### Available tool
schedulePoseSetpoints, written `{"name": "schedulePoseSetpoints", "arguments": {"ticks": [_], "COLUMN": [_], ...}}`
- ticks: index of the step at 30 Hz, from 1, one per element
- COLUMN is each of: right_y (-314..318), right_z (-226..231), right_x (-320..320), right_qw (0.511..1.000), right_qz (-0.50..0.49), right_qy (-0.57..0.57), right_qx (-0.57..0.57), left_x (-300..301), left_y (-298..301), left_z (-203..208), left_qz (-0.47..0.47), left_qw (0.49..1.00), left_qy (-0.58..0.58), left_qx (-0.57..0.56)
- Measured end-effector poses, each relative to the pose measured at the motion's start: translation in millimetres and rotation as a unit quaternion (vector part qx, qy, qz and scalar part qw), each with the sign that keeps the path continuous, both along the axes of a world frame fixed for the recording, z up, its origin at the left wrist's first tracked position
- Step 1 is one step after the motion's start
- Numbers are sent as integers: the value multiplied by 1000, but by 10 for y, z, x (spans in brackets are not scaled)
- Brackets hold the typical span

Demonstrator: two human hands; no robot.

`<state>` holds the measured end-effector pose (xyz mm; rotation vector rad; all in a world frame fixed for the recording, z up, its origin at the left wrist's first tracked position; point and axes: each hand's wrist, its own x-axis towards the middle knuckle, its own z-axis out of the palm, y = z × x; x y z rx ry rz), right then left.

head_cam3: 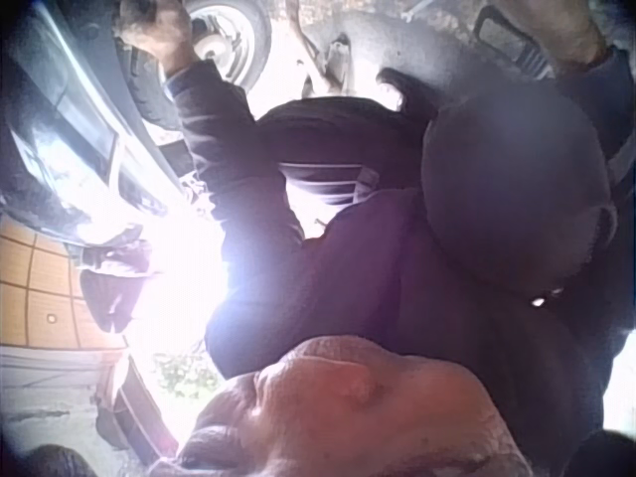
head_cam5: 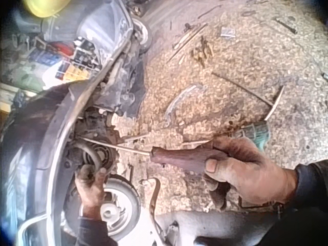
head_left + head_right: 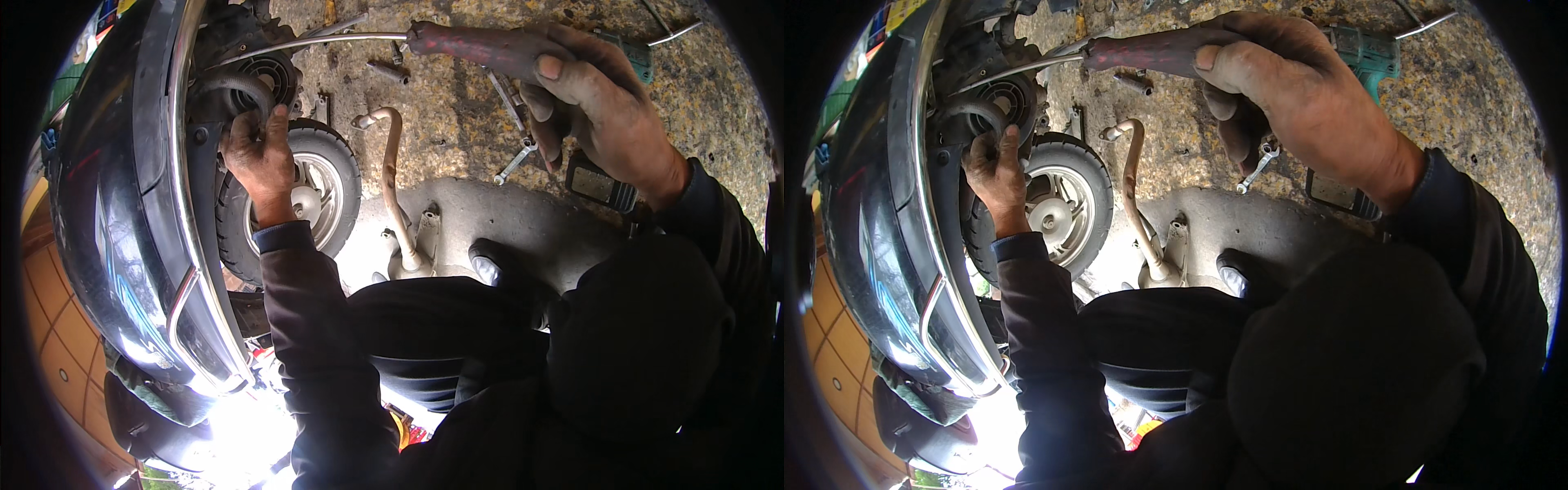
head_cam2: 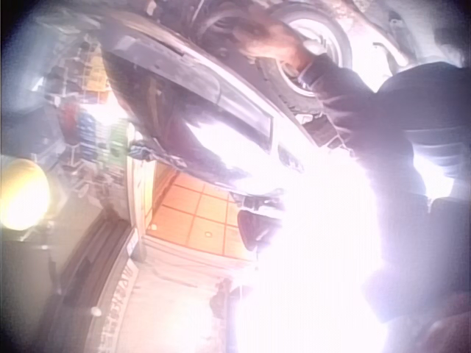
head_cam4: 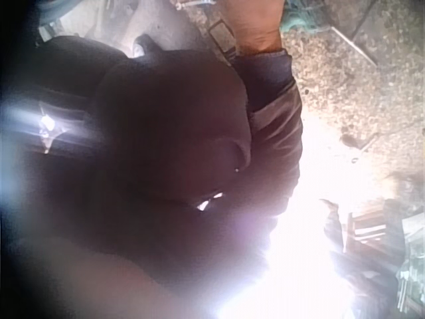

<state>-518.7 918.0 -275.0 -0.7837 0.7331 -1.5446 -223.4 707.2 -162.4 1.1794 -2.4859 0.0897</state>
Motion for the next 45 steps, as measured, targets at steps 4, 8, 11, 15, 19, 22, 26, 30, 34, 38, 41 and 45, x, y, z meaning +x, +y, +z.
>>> {"name": "schedulePoseSetpoints", "arguments": {"ticks": [4,8,11,15,19,22,26,30,34,38,41,45], "right_y": [11,34,35,36,0,-39,-56,-41,-102,-146,-172,-179], "right_z": [-20,-13,-23,-78,-139,-161,-186,-187,-97,71,168,233], "right_x": [26,51,56,46,28,49,61,5,-60,-70,-39,-36], "right_qw": [1000,1000,999,998,988,965,932,972,937,858,835,829], "right_qz": [-4,-27,-30,-23,-33,-83,-138,-6,-70,-218,-234,-227], "right_qy": [-10,10,20,38,104,175,278,177,238,393,427,437], "right_qx": [2,-6,-18,-51,-108,-178,-186,-156,-248,-250,-256,-265], "left_x": [6,27,47,57,49,34,-2,-22,-26,-29,-28,-3], "left_y": [-5,-16,-28,-55,-52,-13,20,19,19,29,23,7], "left_z": [9,23,15,-22,-23,-3,15,9,1,3,3,-3], "left_qz": [37,57,69,-4,-8,42,56,41,44,43,29,43], "left_qw": [999,998,997,1000,1000,999,998,999,999,998,999,998], "left_qy": [2,-4,-15,-2,-1,-3,0,13,18,23,19,22], "left_qx": [20,35,36,-10,-9,8,24,30,27,31,25,37]}}
